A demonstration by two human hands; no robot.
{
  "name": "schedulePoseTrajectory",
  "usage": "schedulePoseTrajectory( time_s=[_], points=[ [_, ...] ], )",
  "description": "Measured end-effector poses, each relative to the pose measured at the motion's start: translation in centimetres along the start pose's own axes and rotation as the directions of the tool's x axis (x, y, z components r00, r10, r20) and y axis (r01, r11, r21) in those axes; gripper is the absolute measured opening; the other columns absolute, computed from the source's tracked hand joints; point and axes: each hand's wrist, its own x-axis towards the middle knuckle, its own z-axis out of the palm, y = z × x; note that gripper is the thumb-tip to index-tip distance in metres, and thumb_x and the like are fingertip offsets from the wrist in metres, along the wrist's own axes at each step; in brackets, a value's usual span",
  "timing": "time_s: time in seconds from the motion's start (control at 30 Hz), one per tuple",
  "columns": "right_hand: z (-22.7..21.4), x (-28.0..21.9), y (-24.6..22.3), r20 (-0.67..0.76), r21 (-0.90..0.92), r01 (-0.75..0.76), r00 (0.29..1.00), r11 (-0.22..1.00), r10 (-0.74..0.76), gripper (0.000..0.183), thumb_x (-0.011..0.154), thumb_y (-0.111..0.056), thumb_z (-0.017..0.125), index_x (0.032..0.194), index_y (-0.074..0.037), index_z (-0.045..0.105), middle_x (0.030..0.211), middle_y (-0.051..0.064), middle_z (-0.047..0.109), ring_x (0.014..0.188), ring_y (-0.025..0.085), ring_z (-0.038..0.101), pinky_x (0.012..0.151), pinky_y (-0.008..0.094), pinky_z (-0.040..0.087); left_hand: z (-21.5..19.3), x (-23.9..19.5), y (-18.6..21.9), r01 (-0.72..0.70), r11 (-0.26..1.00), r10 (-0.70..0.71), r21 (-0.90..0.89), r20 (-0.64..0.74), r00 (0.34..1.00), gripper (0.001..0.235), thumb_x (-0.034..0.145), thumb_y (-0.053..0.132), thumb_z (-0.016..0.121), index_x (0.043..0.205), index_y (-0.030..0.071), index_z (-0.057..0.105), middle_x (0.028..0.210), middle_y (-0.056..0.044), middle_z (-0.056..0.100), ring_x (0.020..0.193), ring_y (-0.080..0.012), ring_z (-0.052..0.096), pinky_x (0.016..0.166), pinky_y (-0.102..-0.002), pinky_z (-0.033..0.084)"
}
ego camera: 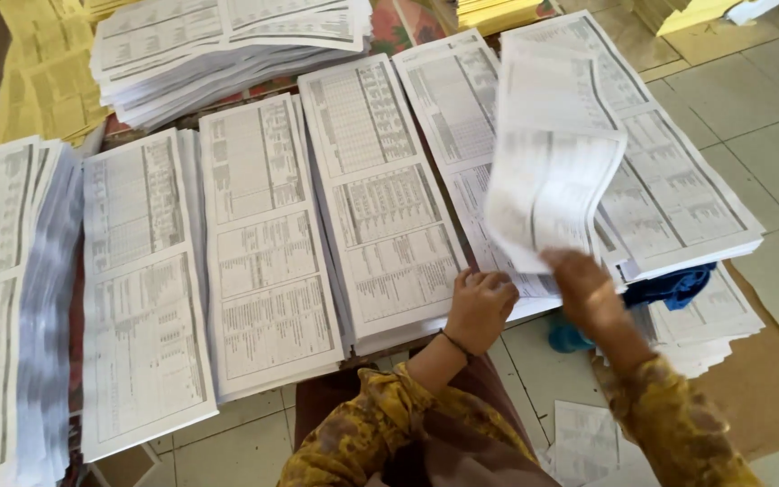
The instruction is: The person sits on the floor and sorts through a large stack of printed papers. They pick up sheets, flip through them, and place them into separate piles on the floor.
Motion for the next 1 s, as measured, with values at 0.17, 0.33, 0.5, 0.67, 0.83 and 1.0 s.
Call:
schedulePoseTrajectory(
  time_s=[0.17,0.33,0.5,0.67,0.83,1.0],
  points=[
    [0.6,-1.9,-3.5,0.097,0.015,-0.122,0.988,0.992,0.120,0.024,0.092,-0.012,0.071,0.115,-0.008,0.075,0.098,0.011,0.074,0.095,0.030,0.073,0.084,0.042,0.060,-2.9,-0.2,-1.3,0.088,0.970,-0.095,-0.229,-0.023,0.995,0.025,0.100,0.028,0.062,0.125,0.028,0.066,0.125,-0.002,0.068,0.114,-0.0308,0.070,0.098,-0.048,0.054],
    [-3.3,4.3,0.5,-0.076,-0.080,-0.152,0.986,0.985,0.146,0.033,0.099,0.000,0.062,0.131,-0.003,0.067,0.109,0.018,0.070,0.096,0.038,0.070,0.080,0.046,0.058,-11.6,-3.1,-2.8,0.028,0.921,-0.114,-0.388,-0.203,0.973,0.060,0.104,0.038,0.057,0.155,0.011,0.045,0.148,-0.029,0.050,0.136,-0.0518,0.051,0.108,-0.059,0.047],
    [-5.0,11.9,-1.4,-0.191,-0.191,-0.106,0.979,0.976,0.069,0.047,0.106,0.008,0.054,0.135,-0.011,0.085,0.091,0.009,0.056,0.076,0.036,0.063,0.069,0.043,0.056,-17.8,-10.5,-7.0,0.256,0.964,-0.251,0.077,-0.068,0.966,0.111,0.066,0.041,0.096,0.159,0.012,0.043,0.161,-0.027,0.032,0.151,-0.0540,0.023,0.121,-0.068,0.012],
    [5.9,10.4,-10.0,-0.103,0.252,0.153,0.986,0.955,-0.131,0.029,0.087,0.002,0.062,0.106,-0.013,0.080,0.105,0.009,0.076,0.101,0.032,0.074,0.085,0.041,0.059,-15.4,-15.5,-9.9,0.237,0.950,-0.221,0.204,-0.097,0.970,0.044,0.078,0.027,0.087,0.118,0.022,0.070,0.145,-0.014,0.052,0.141,-0.0427,0.042,0.114,-0.071,0.022],
    [7.0,8.6,-22.2,0.254,0.450,-0.030,0.962,0.892,-0.096,0.030,0.073,-0.019,0.078,0.099,-0.005,0.077,0.110,0.015,0.075,0.109,0.038,0.071,0.093,0.049,0.058,-13.5,-15.1,-11.2,0.246,0.960,-0.203,0.135,-0.270,0.941,0.006,0.095,0.034,0.075,0.097,0.029,0.074,0.115,0.005,0.068,0.111,-0.0235,0.069,0.107,-0.057,0.043],
    [11.2,7.2,-13.3,0.436,0.134,-0.076,0.900,0.988,0.010,0.031,0.086,0.003,0.057,0.115,0.001,0.068,0.103,0.027,0.071,0.102,0.050,0.071,0.086,0.057,0.058,-20.5,-15.4,-10.1,0.250,0.964,-0.267,-0.093,-0.304,0.915,0.067,0.087,0.022,0.078,0.148,0.016,0.053,0.142,-0.022,0.057,0.132,-0.0458,0.058,0.107,-0.055,0.048]
  ],
)
